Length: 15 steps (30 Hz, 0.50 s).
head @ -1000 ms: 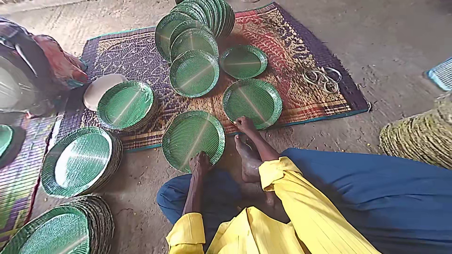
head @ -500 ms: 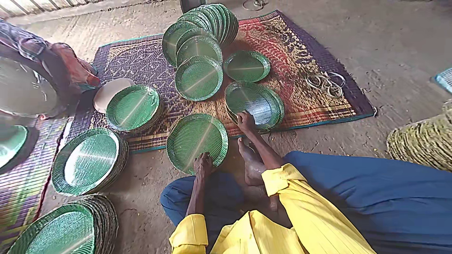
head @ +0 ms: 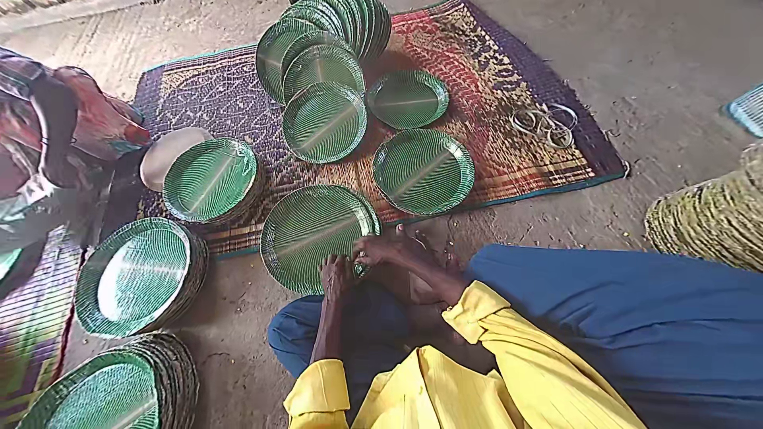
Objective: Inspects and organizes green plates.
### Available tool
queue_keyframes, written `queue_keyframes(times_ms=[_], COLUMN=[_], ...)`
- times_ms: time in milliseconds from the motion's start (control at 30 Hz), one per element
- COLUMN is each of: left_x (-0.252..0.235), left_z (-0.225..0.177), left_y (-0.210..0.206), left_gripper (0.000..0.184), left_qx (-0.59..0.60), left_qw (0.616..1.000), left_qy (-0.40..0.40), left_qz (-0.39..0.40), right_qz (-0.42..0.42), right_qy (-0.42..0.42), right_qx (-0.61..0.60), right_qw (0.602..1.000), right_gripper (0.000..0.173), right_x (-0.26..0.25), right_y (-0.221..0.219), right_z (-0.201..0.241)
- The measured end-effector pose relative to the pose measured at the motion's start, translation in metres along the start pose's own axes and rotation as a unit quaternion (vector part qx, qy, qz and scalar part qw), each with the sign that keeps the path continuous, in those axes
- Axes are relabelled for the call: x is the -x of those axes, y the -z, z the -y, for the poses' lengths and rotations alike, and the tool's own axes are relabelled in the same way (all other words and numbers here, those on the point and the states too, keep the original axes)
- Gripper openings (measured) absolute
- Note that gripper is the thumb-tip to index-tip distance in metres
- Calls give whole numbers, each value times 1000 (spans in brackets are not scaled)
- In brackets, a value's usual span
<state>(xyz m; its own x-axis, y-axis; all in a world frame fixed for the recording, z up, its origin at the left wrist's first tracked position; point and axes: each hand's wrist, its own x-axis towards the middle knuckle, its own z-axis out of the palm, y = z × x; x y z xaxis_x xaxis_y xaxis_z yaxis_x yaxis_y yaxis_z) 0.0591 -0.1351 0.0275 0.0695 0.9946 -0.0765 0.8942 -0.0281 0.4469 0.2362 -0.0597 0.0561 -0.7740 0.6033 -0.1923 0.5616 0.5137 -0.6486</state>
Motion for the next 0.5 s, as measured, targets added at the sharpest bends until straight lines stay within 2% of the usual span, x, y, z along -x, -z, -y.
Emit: queue_keyframes(times_ms=[67,133,167,233,300,500], left_x=[-7,-6,-6,-5,-4,-3], left_z=[-1,-2,-2,-1,-1,0], left_y=[-2,-5,-5,-4,-3,-3], left_gripper=[40,38,38,38,38,37], left_qx=[7,15,15,27,44,52], left_qw=[1000,999,999,998,998,998], left_qy=[-11,-30,-34,-34,-37,-35], left_qz=[28,33,34,37,35,25], right_qz=[-119,-279,-316,-311,-270,-247], right_qy=[-86,-185,-233,-310,-344,-347], right_qx=[-45,-66,-59,-31,-24,-60], right_qw=[988,940,918,898,899,903], right_gripper=[29,27,30,42,49,41], right_x=[4,13,18,34,48,44], right_y=[35,60,69,73,65,58], right_z=[-20,-45,-62,-92,-104,-102])
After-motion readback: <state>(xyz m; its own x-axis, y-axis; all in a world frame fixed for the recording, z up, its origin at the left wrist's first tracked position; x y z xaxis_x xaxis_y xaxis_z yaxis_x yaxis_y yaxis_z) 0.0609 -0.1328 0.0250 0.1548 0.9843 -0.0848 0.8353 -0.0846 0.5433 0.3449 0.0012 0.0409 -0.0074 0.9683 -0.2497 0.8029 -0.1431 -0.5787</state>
